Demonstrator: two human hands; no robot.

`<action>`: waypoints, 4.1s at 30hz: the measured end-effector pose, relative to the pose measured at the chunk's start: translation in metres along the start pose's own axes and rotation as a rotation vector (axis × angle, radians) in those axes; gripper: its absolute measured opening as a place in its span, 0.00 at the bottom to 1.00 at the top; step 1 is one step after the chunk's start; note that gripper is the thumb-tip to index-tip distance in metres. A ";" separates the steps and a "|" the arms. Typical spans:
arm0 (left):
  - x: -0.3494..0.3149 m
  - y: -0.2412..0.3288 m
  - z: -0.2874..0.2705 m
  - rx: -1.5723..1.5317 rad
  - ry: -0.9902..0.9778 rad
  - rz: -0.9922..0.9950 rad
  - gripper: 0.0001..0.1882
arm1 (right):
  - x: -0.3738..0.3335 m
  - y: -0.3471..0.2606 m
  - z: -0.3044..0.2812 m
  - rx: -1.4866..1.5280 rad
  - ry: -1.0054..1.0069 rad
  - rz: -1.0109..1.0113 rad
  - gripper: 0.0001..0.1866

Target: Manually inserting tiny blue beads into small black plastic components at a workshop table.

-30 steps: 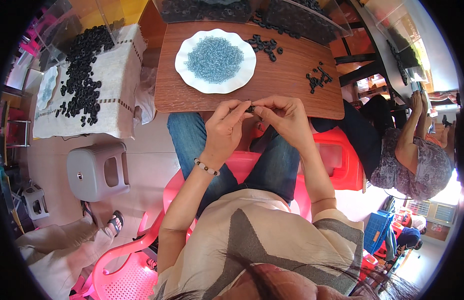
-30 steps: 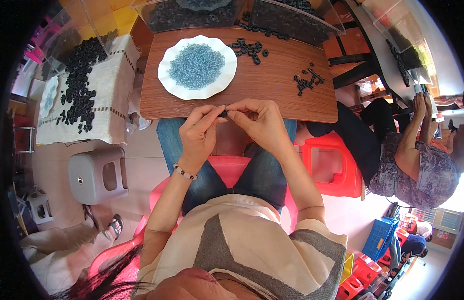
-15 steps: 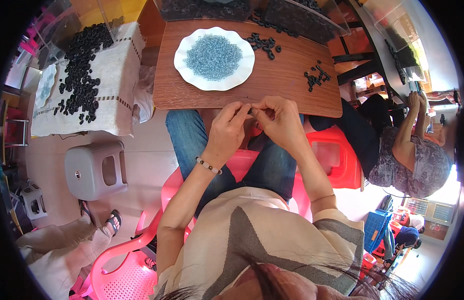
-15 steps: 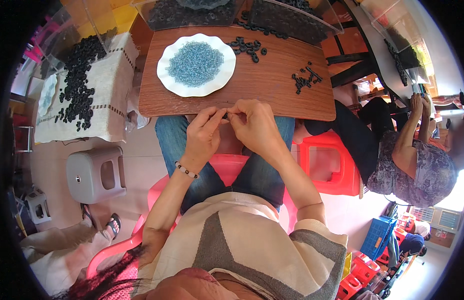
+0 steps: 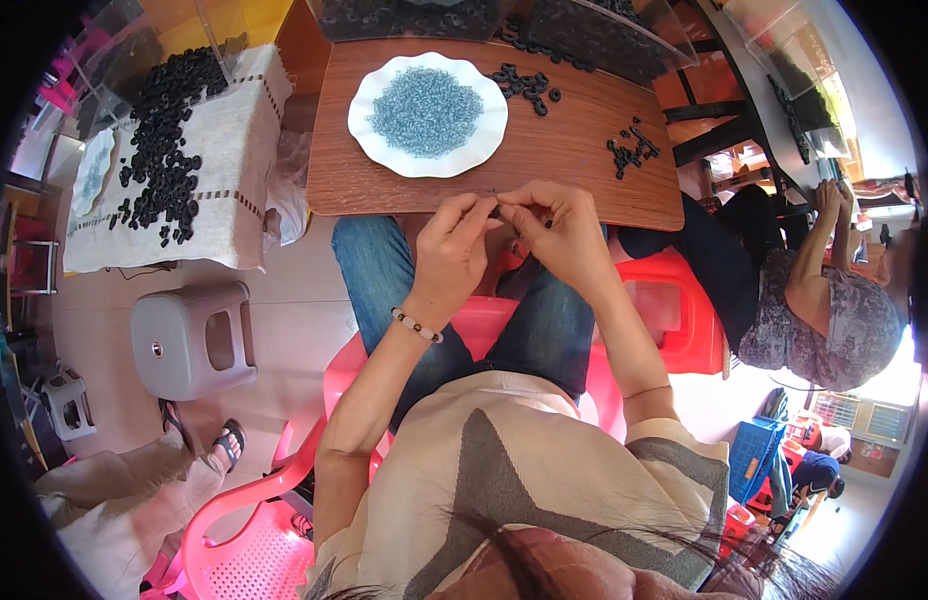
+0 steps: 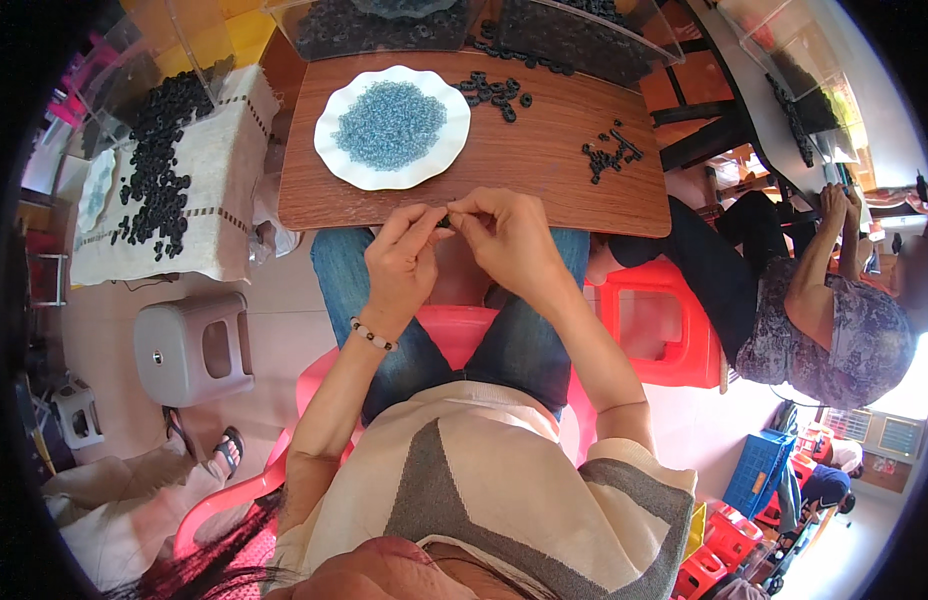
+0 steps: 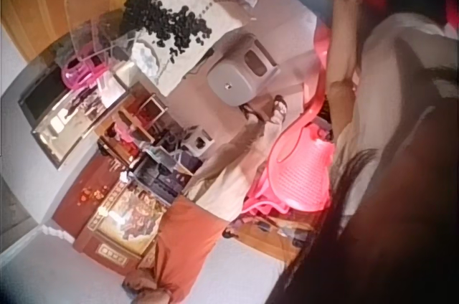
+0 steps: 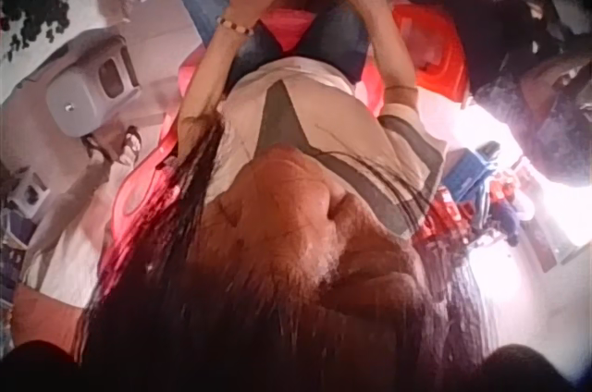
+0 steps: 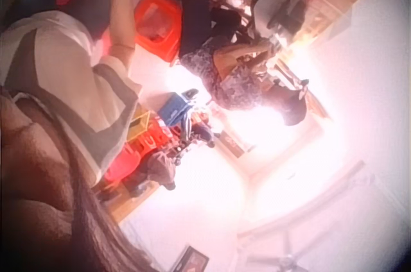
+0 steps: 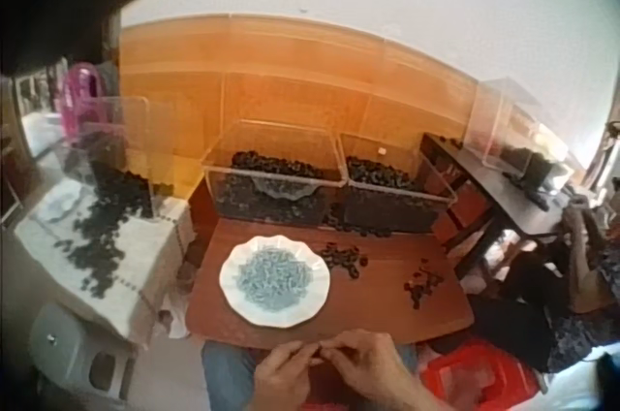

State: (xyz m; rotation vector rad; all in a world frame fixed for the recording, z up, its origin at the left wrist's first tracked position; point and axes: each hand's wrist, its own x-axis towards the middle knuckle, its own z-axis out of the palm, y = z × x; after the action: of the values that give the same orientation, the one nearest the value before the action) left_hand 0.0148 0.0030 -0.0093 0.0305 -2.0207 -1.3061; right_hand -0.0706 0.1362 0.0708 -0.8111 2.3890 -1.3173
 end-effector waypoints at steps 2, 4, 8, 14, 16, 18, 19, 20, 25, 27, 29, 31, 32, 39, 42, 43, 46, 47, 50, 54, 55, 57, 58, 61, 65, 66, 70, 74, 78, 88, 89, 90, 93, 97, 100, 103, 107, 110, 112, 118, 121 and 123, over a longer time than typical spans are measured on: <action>0.006 0.006 -0.003 -0.049 0.021 0.011 0.18 | -0.002 0.000 -0.001 0.108 0.021 -0.002 0.05; 0.010 0.007 -0.006 -0.099 0.038 0.021 0.17 | -0.002 0.002 -0.001 0.217 0.045 -0.002 0.06; 0.015 0.007 -0.011 -0.079 0.039 0.054 0.18 | -0.004 0.003 0.000 0.472 0.033 0.006 0.09; 0.016 0.009 -0.008 -0.091 0.038 0.013 0.18 | -0.008 -0.003 -0.002 0.444 0.051 0.043 0.10; 0.015 0.007 -0.008 -0.108 0.024 0.000 0.17 | -0.007 0.000 -0.001 0.444 0.063 0.035 0.10; 0.017 0.008 -0.008 -0.101 0.025 0.008 0.16 | -0.007 0.004 0.002 0.477 0.088 -0.028 0.09; 0.018 0.008 -0.008 -0.103 0.017 0.007 0.16 | -0.008 0.004 0.003 0.480 0.094 -0.023 0.09; 0.018 0.009 -0.009 -0.107 0.021 -0.001 0.16 | -0.008 0.002 0.005 0.458 0.118 -0.017 0.09; 0.014 0.006 -0.009 -0.156 0.011 -0.049 0.15 | -0.011 0.001 0.003 0.286 0.134 -0.013 0.08; 0.013 0.007 -0.008 -0.128 -0.009 -0.049 0.16 | -0.013 -0.001 0.002 0.120 0.179 -0.072 0.07; 0.014 0.007 -0.009 -0.098 -0.022 -0.030 0.17 | -0.013 0.000 0.001 0.071 0.191 -0.118 0.07; 0.013 0.007 -0.010 -0.069 -0.035 -0.010 0.17 | -0.013 0.000 -0.001 0.021 0.203 -0.165 0.07; 0.013 0.006 -0.010 -0.041 -0.052 0.013 0.18 | -0.012 -0.001 -0.002 0.019 0.179 -0.145 0.07; 0.009 0.002 -0.010 0.163 -0.139 0.196 0.22 | -0.009 -0.002 -0.008 -0.234 0.146 -0.290 0.05; 0.007 0.007 -0.008 0.006 -0.110 0.070 0.21 | -0.010 0.000 -0.016 0.067 0.016 -0.029 0.05; 0.008 0.007 -0.008 0.010 -0.106 0.069 0.21 | -0.010 0.002 -0.019 0.068 0.012 -0.032 0.05; 0.010 0.009 -0.007 -0.067 -0.098 0.078 0.20 | -0.012 0.005 -0.023 0.159 -0.010 0.001 0.05; 0.011 0.011 -0.008 -0.070 -0.079 0.069 0.18 | -0.012 0.006 -0.022 0.236 -0.009 0.012 0.05; 0.013 0.009 -0.010 -0.102 -0.042 0.015 0.16 | -0.011 0.002 -0.023 0.351 0.001 0.011 0.06; 0.014 0.007 -0.011 -0.148 -0.008 -0.033 0.14 | -0.012 -0.003 -0.022 0.396 0.011 0.011 0.06; 0.014 0.007 -0.010 -0.149 -0.008 -0.032 0.14 | -0.012 -0.002 -0.022 0.396 0.012 0.010 0.06; 0.014 0.007 -0.011 -0.135 -0.026 0.000 0.14 | -0.012 0.000 -0.019 0.391 -0.006 -0.001 0.06; 0.014 0.008 -0.011 -0.134 -0.026 0.001 0.14 | -0.012 0.001 -0.018 0.392 -0.005 -0.002 0.06; 0.016 0.010 -0.011 -0.130 -0.031 0.041 0.14 | -0.013 0.000 -0.017 0.298 -0.004 -0.006 0.06; 0.015 0.009 -0.011 -0.128 -0.076 0.052 0.16 | -0.015 -0.005 -0.014 0.171 0.067 -0.031 0.05; 0.015 0.008 -0.012 -0.133 -0.094 0.049 0.17 | -0.015 -0.005 -0.013 0.100 0.078 -0.054 0.04; 0.012 0.008 -0.011 -0.084 -0.126 0.077 0.19 | -0.016 0.000 -0.011 0.127 0.060 -0.008 0.03; 0.008 0.004 -0.009 0.001 -0.135 0.128 0.20 | -0.015 0.003 -0.010 0.078 0.038 -0.030 0.03; 0.011 0.008 -0.008 -0.047 -0.104 0.100 0.20 | -0.010 0.015 -0.013 0.237 -0.009 -0.039 0.06; 0.016 0.016 -0.010 -0.149 -0.086 0.023 0.14 | -0.002 0.041 -0.021 0.716 -0.304 0.095 0.22; 0.016 0.018 -0.008 -0.151 -0.065 0.031 0.15 | -0.002 0.043 -0.020 0.774 -0.331 0.133 0.23; 0.017 0.018 -0.008 -0.154 -0.044 0.039 0.16 | -0.003 0.045 -0.018 0.833 -0.358 0.171 0.25; 0.015 0.010 -0.007 -0.054 -0.019 0.125 0.19 | -0.004 0.052 -0.004 1.051 -0.434 0.134 0.27; 0.015 0.012 -0.007 0.019 -0.024 0.144 0.20 | -0.004 0.056 0.000 1.067 -0.541 0.123 0.33; 0.015 0.013 -0.007 0.077 -0.039 0.156 0.19 | -0.005 0.056 0.001 1.173 -0.531 0.146 0.32; 0.016 0.014 -0.008 0.143 -0.037 0.228 0.19 | -0.004 0.064 0.004 1.220 -0.554 0.130 0.29; 0.014 0.007 -0.004 0.144 -0.030 0.267 0.18 | -0.003 0.067 0.012 1.194 -0.469 0.170 0.27; 0.016 0.010 -0.006 0.154 -0.025 0.204 0.17 | -0.002 0.066 0.012 1.199 -0.445 0.201 0.27; 0.017 0.010 -0.008 0.153 -0.029 0.151 0.17 | 0.000 0.062 0.008 1.208 -0.452 0.221 0.28; 0.019 0.009 -0.015 0.196 0.027 0.054 0.17 | 0.007 0.043 -0.003 0.755 -0.168 0.173 0.27; 0.019 0.005 -0.015 0.242 0.012 0.068 0.19 | 0.009 0.032 0.002 0.638 -0.112 0.062 0.19; 0.019 0.004 -0.014 0.230 0.013 0.087 0.19 | 0.013 0.026 0.001 0.510 -0.143 0.088 0.14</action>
State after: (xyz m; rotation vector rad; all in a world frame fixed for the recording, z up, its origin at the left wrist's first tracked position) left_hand 0.0103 -0.0131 0.0072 0.0566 -2.1271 -1.0128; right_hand -0.0892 0.1388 0.0481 -0.6159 1.8320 -1.6639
